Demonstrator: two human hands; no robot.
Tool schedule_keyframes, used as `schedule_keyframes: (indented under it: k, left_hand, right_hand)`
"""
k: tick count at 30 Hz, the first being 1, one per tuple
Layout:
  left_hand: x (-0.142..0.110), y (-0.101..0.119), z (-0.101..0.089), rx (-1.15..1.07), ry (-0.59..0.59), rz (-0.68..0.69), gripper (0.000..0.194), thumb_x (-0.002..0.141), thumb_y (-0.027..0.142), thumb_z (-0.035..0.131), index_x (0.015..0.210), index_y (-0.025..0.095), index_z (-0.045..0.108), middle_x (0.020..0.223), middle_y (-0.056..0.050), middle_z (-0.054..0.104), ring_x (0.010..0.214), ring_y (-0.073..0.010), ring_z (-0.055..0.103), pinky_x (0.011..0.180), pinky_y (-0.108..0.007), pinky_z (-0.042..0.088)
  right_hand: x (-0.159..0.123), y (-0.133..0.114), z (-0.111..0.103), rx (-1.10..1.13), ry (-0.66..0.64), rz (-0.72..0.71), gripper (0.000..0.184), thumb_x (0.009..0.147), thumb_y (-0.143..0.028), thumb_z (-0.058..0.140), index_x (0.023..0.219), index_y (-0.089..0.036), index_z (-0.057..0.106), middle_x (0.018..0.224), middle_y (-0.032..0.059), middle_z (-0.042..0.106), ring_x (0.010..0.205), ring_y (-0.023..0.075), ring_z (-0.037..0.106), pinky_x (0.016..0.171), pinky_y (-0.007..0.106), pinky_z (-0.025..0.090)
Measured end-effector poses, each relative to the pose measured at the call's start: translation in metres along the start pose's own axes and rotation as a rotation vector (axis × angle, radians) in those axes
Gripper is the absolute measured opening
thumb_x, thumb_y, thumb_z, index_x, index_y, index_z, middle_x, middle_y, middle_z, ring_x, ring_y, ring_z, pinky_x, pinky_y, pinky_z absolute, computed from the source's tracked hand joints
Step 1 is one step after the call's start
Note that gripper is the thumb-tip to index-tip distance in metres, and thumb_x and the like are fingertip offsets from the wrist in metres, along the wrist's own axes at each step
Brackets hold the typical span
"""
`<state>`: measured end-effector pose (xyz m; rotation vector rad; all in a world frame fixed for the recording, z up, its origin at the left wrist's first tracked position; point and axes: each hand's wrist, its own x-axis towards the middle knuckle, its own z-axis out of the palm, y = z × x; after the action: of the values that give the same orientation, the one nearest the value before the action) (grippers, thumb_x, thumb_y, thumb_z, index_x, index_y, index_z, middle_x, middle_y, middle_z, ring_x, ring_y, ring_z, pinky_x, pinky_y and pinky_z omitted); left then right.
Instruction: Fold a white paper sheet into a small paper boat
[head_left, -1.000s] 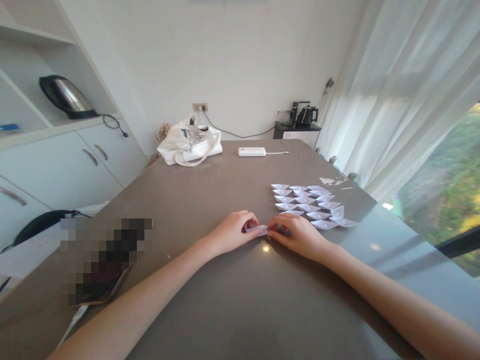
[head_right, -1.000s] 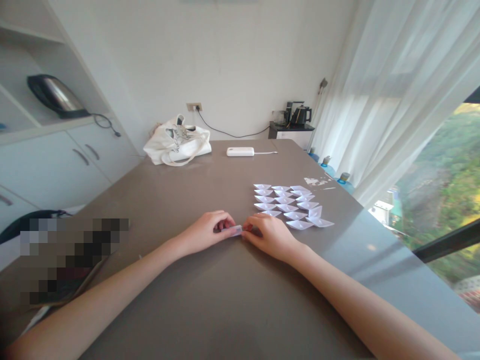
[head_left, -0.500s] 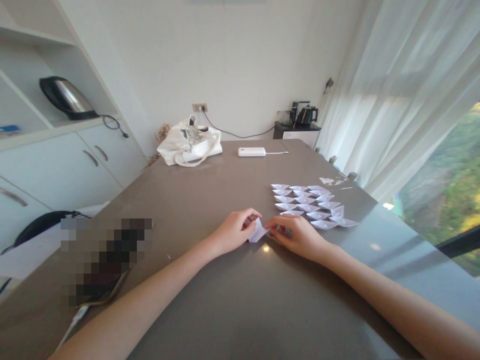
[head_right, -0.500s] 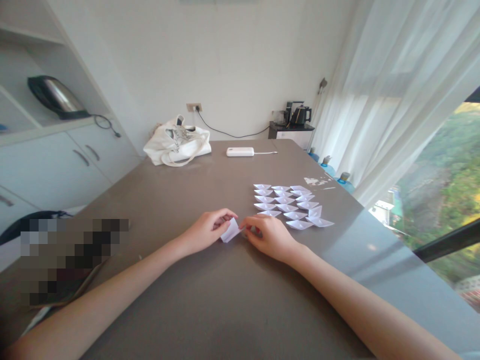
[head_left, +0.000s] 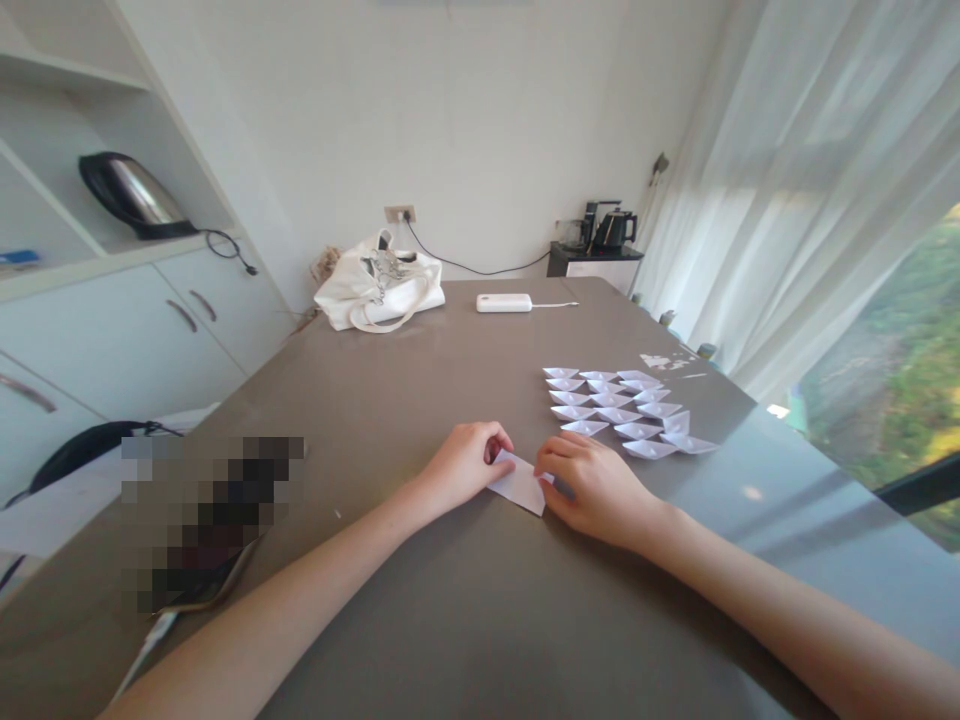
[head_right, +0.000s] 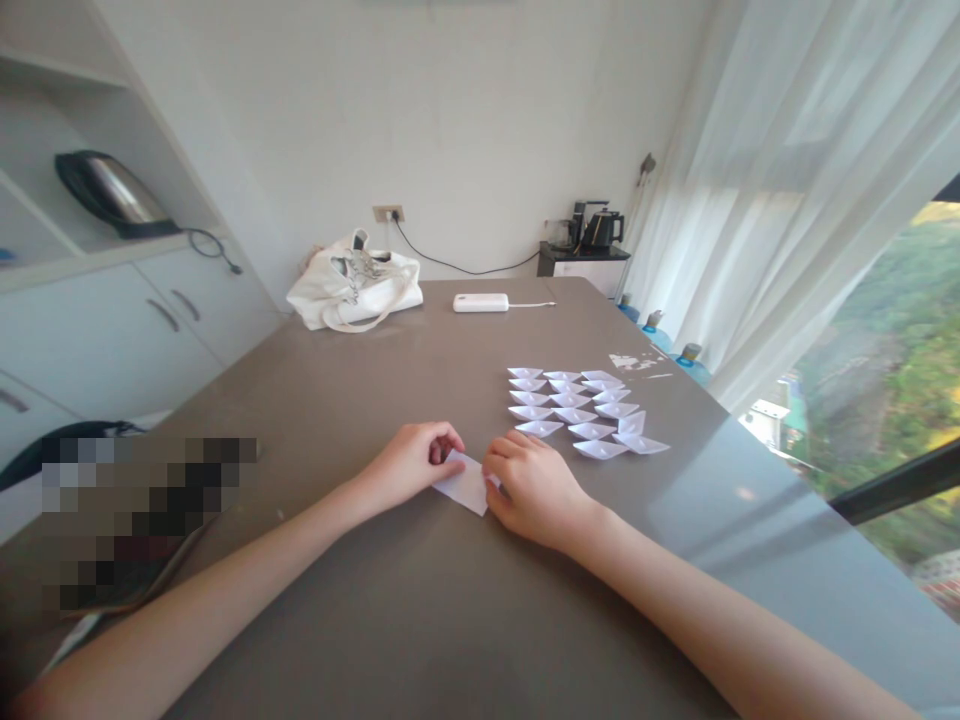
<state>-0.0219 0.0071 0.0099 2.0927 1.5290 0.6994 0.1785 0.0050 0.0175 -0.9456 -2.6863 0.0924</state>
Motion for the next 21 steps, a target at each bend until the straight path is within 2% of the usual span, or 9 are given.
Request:
schedule_keyframes:
  k: [4, 8, 15, 18, 21]
  left_hand:
    - [-0.001, 0.003, 0.001, 0.002, 0.015, -0.041, 0.010, 0.068, 0.018, 0.065, 0.078, 0.016, 0.064, 0.064, 0.001, 0.061, 0.058, -0.0118, 0.055, 0.057, -0.022, 0.040]
    - [-0.002, 0.002, 0.003, 0.010, 0.033, -0.016, 0.004, 0.073, 0.019, 0.061, 0.076, 0.017, 0.063, 0.064, 0.001, 0.062, 0.060, -0.0121, 0.056, 0.057, -0.022, 0.040]
    - [-0.002, -0.002, 0.004, 0.043, 0.066, -0.042, 0.008, 0.073, 0.023, 0.066, 0.076, 0.017, 0.063, 0.065, 0.000, 0.063, 0.060, -0.0131, 0.057, 0.058, -0.024, 0.041]
    - [-0.002, 0.000, 0.006, 0.031, 0.078, 0.005, 0.004, 0.073, 0.019, 0.066, 0.074, 0.016, 0.063, 0.067, -0.001, 0.063, 0.062, -0.0127, 0.057, 0.059, -0.023, 0.042]
    - [-0.003, 0.004, 0.006, -0.053, 0.029, 0.058, 0.002, 0.074, 0.018, 0.064, 0.073, 0.016, 0.065, 0.070, -0.002, 0.065, 0.062, -0.0118, 0.058, 0.060, -0.022, 0.044]
  right_hand:
    - [0.000, -0.007, -0.001, 0.026, -0.108, -0.120, 0.028, 0.082, -0.007, 0.046, 0.101, -0.017, 0.065, 0.093, 0.0088, 0.064, 0.086, 0.0200, 0.056, 0.075, 0.029, 0.043]
    - [-0.001, -0.007, -0.004, 0.027, -0.165, -0.081, 0.028, 0.084, -0.006, 0.042, 0.097, -0.015, 0.066, 0.095, 0.0100, 0.065, 0.086, 0.0200, 0.058, 0.074, 0.028, 0.044]
    - [-0.002, 0.001, -0.001, 0.056, -0.109, -0.094, 0.030, 0.084, -0.010, 0.045, 0.110, -0.013, 0.059, 0.098, 0.0113, 0.065, 0.091, 0.0226, 0.057, 0.080, 0.033, 0.045]
    - [-0.002, 0.002, -0.001, 0.075, -0.101, -0.103, 0.029, 0.083, -0.009, 0.045, 0.108, -0.013, 0.059, 0.098, 0.0116, 0.064, 0.091, 0.0230, 0.056, 0.081, 0.034, 0.044]
    - [-0.002, 0.003, -0.001, 0.125, -0.090, -0.095, 0.024, 0.082, -0.008, 0.046, 0.101, -0.014, 0.059, 0.093, 0.0105, 0.063, 0.089, 0.0220, 0.056, 0.078, 0.033, 0.044]
